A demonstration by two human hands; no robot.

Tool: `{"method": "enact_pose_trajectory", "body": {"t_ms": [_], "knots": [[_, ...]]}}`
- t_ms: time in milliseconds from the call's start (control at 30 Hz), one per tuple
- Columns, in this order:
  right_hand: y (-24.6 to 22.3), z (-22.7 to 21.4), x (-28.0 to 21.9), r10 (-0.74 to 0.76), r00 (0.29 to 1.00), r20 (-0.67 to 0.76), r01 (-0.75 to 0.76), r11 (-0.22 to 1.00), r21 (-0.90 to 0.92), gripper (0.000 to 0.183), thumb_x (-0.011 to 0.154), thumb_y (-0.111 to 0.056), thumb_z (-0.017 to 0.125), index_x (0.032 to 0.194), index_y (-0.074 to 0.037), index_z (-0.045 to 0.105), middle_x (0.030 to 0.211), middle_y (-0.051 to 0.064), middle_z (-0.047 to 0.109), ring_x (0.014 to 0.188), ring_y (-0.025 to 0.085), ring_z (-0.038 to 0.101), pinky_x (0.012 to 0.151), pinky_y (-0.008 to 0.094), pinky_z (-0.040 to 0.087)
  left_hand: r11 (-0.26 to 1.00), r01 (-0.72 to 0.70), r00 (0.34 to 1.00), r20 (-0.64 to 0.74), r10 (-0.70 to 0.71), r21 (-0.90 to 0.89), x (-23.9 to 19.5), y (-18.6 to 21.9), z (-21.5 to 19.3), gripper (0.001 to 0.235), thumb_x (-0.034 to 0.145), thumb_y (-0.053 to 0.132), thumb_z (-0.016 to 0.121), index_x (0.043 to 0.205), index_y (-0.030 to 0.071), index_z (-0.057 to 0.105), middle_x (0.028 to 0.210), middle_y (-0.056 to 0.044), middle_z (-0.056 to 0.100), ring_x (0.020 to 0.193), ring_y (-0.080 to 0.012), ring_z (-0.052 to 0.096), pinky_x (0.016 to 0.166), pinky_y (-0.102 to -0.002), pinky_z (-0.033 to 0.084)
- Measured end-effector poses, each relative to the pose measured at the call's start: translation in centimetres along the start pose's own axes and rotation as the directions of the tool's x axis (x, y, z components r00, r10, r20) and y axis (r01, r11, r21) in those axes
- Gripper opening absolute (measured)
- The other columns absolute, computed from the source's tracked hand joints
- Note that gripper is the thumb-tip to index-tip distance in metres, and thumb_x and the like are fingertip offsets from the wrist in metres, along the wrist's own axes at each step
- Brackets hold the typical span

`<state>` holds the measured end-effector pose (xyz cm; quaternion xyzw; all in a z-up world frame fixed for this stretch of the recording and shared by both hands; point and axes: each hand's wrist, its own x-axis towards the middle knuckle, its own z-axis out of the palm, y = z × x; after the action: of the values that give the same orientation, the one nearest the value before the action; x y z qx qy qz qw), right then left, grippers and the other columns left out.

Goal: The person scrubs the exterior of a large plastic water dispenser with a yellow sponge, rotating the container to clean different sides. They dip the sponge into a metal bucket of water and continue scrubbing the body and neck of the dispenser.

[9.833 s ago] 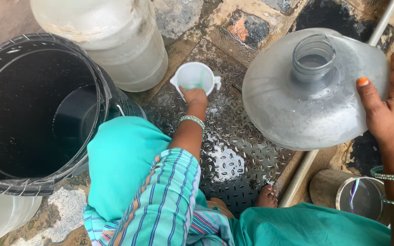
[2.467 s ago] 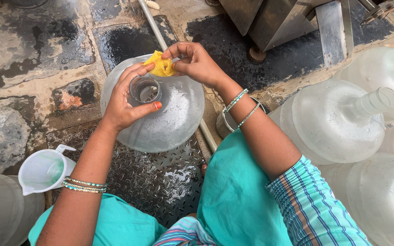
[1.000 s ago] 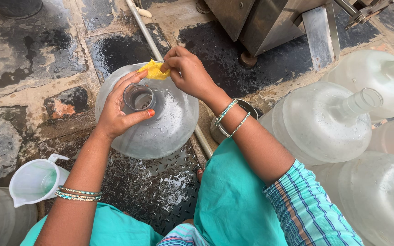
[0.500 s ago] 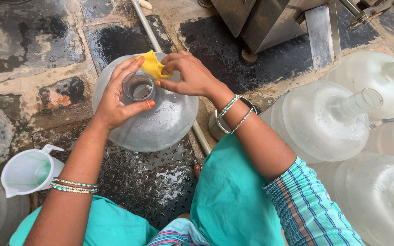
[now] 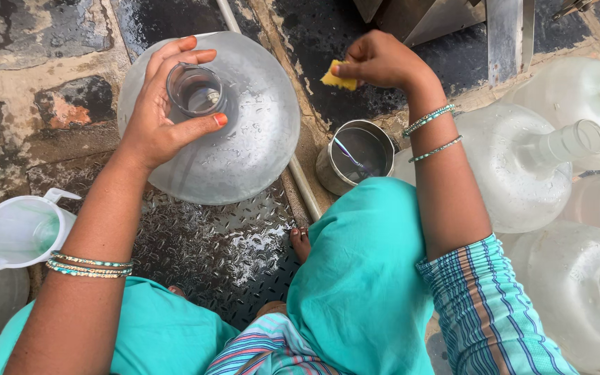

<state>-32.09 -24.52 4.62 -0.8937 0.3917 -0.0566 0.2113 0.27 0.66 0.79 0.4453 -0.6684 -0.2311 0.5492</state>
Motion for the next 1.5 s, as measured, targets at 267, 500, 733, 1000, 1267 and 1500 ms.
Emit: {"method": "enact_pose_trajectory", "body": {"t_ms": [267, 500, 733, 1000, 1267, 1500], "knots": [[18.7, 18.3, -4.7, 0.483, 0.850, -0.213, -0.525, 0.811, -0.259, 0.041, 0.081, -0.048, 0.081, 0.092, -0.007, 0.079, 0.093, 0.023, 0.073, 0.090, 0.041, 0.071, 0.080, 0.050, 0.057, 1.000, 0.028, 1.000, 0.015, -0.027, -0.015, 0.6, 0.1, 0.4, 0.070, 0.085, 0.018, 0.086, 0.146, 0.013, 0.053, 0.160, -0.008, 0.039, 0.147, -0.0209, 0.049, 0.124, -0.039, 0.046], [24.7, 29.1, -8.0, 0.490, 0.861, -0.140, -0.505, 0.786, -0.356, 0.030, 0.087, -0.032, 0.069, 0.095, -0.004, 0.078, 0.101, 0.022, 0.074, 0.097, 0.037, 0.072, 0.086, 0.048, 0.058, 1.000, -0.006, 0.999, 0.033, 0.005, 0.020, 1.1, 0.1, 0.4, 0.068, 0.085, 0.015, 0.086, 0.143, 0.010, 0.052, 0.156, -0.011, 0.046, 0.152, -0.0222, 0.044, 0.128, -0.038, 0.039], [23.2, 22.4, -6.2, 0.480, 0.863, -0.155, -0.493, 0.868, -0.055, 0.039, 0.068, -0.039, 0.090, 0.086, -0.006, 0.082, 0.083, 0.017, 0.076, 0.081, 0.031, 0.073, 0.080, 0.042, 0.058, 0.999, -0.007, 1.000, 0.013, 0.007, 0.045, 1.3, -0.9, 0.0, 0.066, 0.084, 0.009, 0.087, 0.141, 0.008, 0.052, 0.153, -0.012, 0.046, 0.149, -0.0218, 0.045, 0.126, -0.037, 0.038], [10.7, 10.1, -4.0, 0.446, 0.888, 0.113, -0.456, 0.885, 0.096, 0.043, 0.078, -0.044, 0.086, 0.078, -0.002, 0.078, 0.071, 0.010, 0.075, 0.060, 0.015, 0.073, 0.057, 0.028, 0.059, 0.993, 0.057, 0.998, 0.002, -0.057, -0.106, 1.4, -0.5, 0.2, 0.065, 0.084, 0.015, 0.087, 0.140, 0.012, 0.052, 0.150, -0.006, 0.049, 0.142, -0.0210, 0.053, 0.124, -0.038, 0.044], [-7.0, -1.0, -1.8, -0.037, 0.999, -0.037, 0.036, 0.999, -0.037, 0.044, 0.080, -0.038, 0.090, 0.077, 0.000, 0.068, 0.065, 0.006, 0.065, 0.058, 0.014, 0.056, 0.052, 0.032, 0.042, 0.998, 0.065, 0.998, -0.008, -0.065, -0.015, 1.2, 0.2, 0.2, 0.063, 0.079, 0.018, 0.088, 0.134, 0.012, 0.057, 0.144, -0.007, 0.051, 0.137, -0.0210, 0.055, 0.119, -0.038, 0.043], [-15.6, 0.9, 0.8, -0.363, 0.926, -0.103, 0.366, 0.931, 0.010, 0.036, 0.073, -0.025, 0.088, 0.098, -0.008, 0.067, 0.084, 0.007, 0.072, 0.074, 0.019, 0.069, 0.063, 0.036, 0.053, 0.998, 0.005, 0.999, -0.042, -0.002, 0.061, 0.3, 1.0, -0.7, 0.059, 0.076, 0.026, 0.091, 0.126, 0.009, 0.064, 0.141, -0.010, 0.054, 0.136, -0.0240, 0.056, 0.115, -0.037, 0.046]]}}
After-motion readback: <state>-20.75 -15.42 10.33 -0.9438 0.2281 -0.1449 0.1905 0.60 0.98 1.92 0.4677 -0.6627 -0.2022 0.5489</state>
